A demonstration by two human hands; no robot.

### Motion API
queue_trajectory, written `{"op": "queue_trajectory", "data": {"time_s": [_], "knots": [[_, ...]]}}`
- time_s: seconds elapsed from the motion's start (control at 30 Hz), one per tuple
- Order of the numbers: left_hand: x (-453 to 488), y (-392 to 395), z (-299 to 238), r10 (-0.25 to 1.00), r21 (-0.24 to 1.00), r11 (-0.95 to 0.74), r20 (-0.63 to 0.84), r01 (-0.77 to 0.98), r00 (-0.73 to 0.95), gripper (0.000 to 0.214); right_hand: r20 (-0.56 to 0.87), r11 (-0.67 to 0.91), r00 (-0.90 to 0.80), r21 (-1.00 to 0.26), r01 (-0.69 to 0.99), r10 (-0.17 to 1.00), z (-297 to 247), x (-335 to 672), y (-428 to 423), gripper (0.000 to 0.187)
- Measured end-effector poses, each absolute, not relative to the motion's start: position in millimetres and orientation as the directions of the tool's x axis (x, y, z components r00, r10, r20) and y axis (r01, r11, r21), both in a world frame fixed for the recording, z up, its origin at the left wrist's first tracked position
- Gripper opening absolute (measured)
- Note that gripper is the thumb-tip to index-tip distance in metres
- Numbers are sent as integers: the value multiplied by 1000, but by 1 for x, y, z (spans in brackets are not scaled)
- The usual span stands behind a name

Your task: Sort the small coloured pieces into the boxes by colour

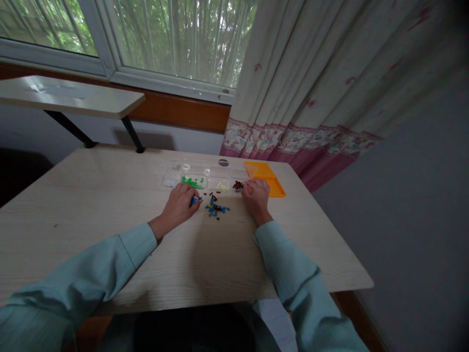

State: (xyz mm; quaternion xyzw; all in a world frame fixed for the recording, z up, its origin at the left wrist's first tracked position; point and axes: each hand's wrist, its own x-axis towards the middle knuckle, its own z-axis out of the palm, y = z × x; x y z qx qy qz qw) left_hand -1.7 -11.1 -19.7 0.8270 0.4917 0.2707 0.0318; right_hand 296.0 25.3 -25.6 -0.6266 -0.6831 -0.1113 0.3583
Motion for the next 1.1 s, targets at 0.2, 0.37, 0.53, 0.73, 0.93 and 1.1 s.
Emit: {"op": "queue_trajectory", "data": {"time_s": [0.2, 0.37, 0.53, 0.73, 0.93, 1.1], "knots": [[-1, -12, -19, 821, 324, -532, 423, 783, 382, 13, 633, 199, 39, -301, 933, 773, -24, 296, 25, 24], [-1, -12, -19, 809, 314, -551, 429, 773, 402, 13, 631, 206, 27, -293, 934, 775, -23, 295, 24, 24], [-1, -12, -17, 809, 321, -554, 426, 768, 405, 14, 636, 210, 21, -287, 935, 772, -24, 294, 24, 24], [-1, -15, -13, 790, 323, -587, 431, 743, 437, 15, 618, 217, 14, -297, 930, 786, -24, 294, 24, 24], [-1, -13, -16, 777, 344, -611, 434, 713, 456, 12, 614, 228, 12, -311, 922, 789, -24, 294, 25, 25], [-1, -12, -16, 773, 383, -618, 457, 687, 440, 14, 615, 240, -10, -294, 925, 788, -20, 293, 22, 26]]}}
